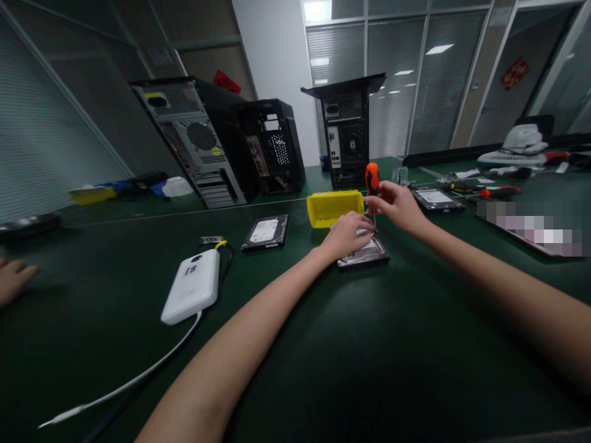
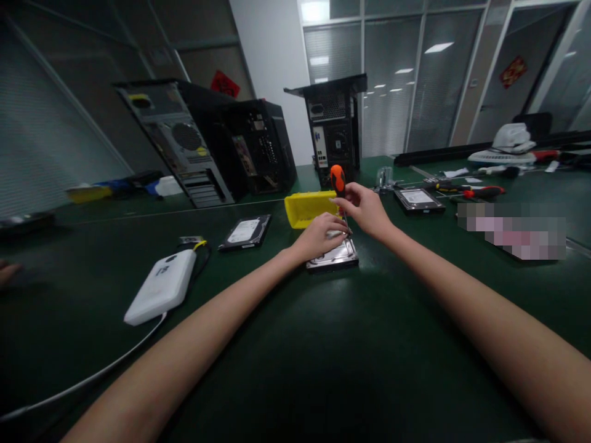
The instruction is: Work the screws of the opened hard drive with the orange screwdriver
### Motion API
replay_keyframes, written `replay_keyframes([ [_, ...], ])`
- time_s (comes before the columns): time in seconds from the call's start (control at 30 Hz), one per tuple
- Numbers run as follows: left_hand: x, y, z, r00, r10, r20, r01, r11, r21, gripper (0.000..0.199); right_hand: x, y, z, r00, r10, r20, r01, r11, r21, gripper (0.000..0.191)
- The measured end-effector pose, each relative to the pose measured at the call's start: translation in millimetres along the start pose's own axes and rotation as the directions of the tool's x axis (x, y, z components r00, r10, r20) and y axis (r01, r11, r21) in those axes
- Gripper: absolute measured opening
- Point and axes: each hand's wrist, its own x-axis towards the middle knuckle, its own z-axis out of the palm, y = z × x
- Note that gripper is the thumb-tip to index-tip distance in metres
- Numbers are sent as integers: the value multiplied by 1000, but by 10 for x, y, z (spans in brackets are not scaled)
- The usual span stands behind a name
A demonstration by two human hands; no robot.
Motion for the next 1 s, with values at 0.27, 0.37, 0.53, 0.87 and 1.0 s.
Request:
replay_keyframes([
  [0.27,-16,-4,-1,1000,15,-15,-15,1000,0,20,151,7,-117,998,23,62,-16,994,-106,30],
  [0.37,-14,-11,2,1000,22,-3,-22,1000,-10,20,138,-8,-156,998,-51,39,57,983,-177,35],
  [0.53,17,-9,-7,999,4,43,-3,999,-34,20,119,-44,-180,988,-141,54,150,964,-221,81],
  [0.87,45,-12,-57,992,10,124,-6,999,-37,24,302,-163,-362,978,-78,193,119,970,-213,52],
  [1.0,22,25,-74,988,-20,152,26,999,-39,32,423,-339,-466,966,26,258,-4,997,-83,24],
])
